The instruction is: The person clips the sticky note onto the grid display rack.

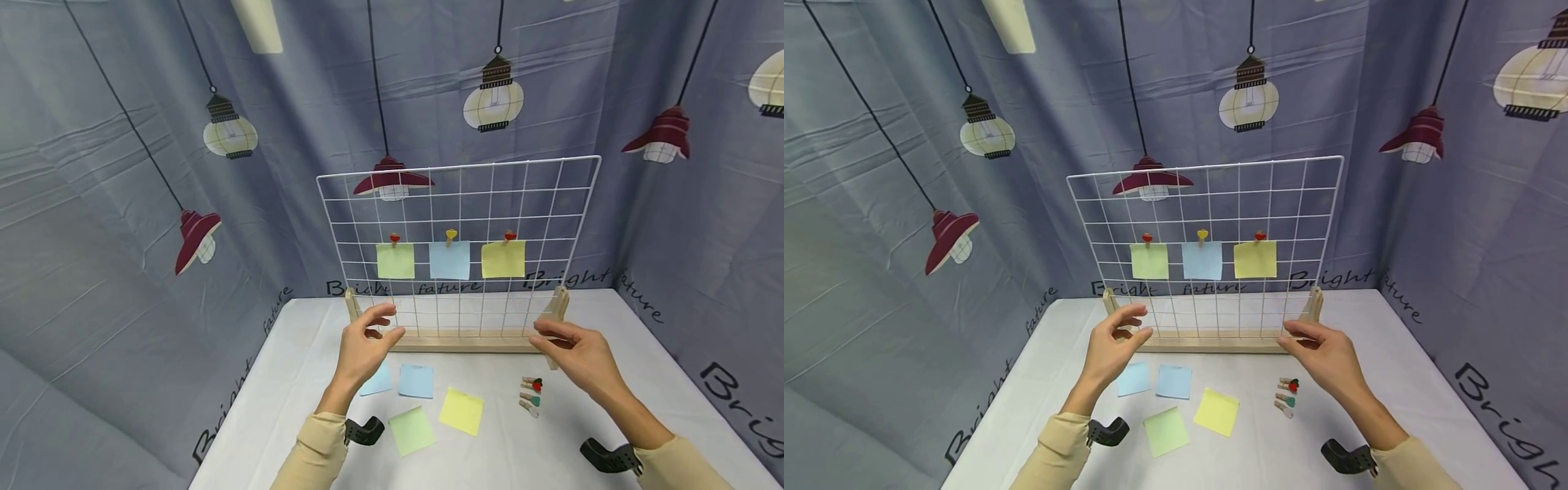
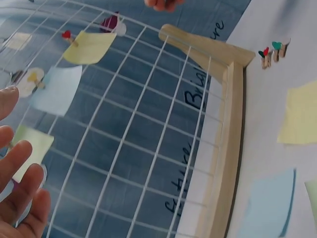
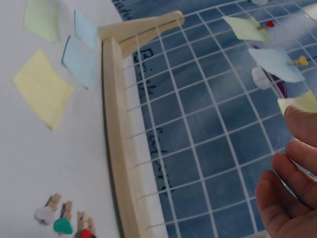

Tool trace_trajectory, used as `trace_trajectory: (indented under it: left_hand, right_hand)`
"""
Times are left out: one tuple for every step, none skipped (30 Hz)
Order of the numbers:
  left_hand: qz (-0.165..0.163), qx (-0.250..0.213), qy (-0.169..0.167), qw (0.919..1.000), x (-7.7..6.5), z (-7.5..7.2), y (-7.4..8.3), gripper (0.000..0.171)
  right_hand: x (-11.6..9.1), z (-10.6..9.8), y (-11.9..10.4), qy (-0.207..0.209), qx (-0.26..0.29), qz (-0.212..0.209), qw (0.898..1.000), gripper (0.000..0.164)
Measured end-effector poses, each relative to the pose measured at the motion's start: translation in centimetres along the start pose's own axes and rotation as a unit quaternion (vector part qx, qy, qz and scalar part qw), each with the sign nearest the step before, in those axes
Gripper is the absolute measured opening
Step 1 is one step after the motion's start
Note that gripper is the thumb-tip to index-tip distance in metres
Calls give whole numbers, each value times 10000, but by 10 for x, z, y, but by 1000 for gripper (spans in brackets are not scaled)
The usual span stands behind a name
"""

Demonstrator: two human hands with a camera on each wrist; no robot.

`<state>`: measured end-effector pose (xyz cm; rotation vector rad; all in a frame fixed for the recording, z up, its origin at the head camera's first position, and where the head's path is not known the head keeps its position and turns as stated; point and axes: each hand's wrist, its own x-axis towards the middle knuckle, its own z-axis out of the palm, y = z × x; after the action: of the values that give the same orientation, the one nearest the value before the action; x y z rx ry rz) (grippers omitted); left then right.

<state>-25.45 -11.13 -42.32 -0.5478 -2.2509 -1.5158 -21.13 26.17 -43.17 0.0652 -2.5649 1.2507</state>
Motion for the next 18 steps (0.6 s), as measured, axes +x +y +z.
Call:
trace_trajectory:
  left_hand:
    - [-39,9,28,10000,-1,-2,-2,38]
    - [-74,12,56,10000,-2,-4,-4,38]
    - [-98,6,87,9999,-4,-6,-6,38]
    - [-125,8,119,9999,-5,-8,-9,39]
    - [-156,3,154,9998,-7,-10,-11,39]
    - [-171,-11,188,9997,-8,-12,-14,39]
    - [-189,-15,210,9996,-10,-14,-17,39]
    - [-206,-30,230,9995,-12,-16,-19,40]
    - [-219,-51,240,9995,-14,-18,-22,40]
    - [-235,-63,239,9994,-15,-20,-24,40]
    - [-262,-88,241,9993,-17,-22,-27,41]
    - [-293,-75,240,9993,-18,-23,-29,41]
    - [-327,-60,236,9992,-20,-24,-31,41]
    - [-367,-55,238,9990,-21,-25,-33,42]
    - [-415,-47,235,9989,-22,-26,-36,42]
    - [-472,-19,237,9986,-23,-27,-38,41]
    - [-521,5,249,9983,-24,-28,-40,41]
    - [-558,44,253,9981,-25,-28,-42,40]
  right_hand:
    - [-1,-1,3,4,-5,-3,10000,50]
    - [-2,-1,5,11,7,3,10000,49]
    - [-2,-2,7,18,16,20,10000,49]
    - [-3,-2,9,31,24,38,10000,49]
    - [-3,-3,11,34,42,61,10000,49]
    - [-4,-3,12,43,43,83,9999,50]
    - [-4,-3,14,55,47,94,9999,50]
    - [-5,-3,16,57,47,119,9999,50]
    - [-5,-2,18,59,33,136,9999,51]
    - [-6,-2,20,61,21,146,9999,51]
    - [-6,-2,22,59,5,163,9999,51]
    - [-6,-2,24,59,-13,183,9998,52]
    - [-7,-2,26,63,-27,198,9998,52]
    - [-7,-2,27,61,-42,222,9997,52]
    - [-7,-2,29,62,-41,241,9997,53]
    - [-7,-2,30,60,-32,266,9996,54]
    - [-8,-2,31,57,-28,296,9995,55]
    - [-8,-1,32,49,-10,325,9995,56]
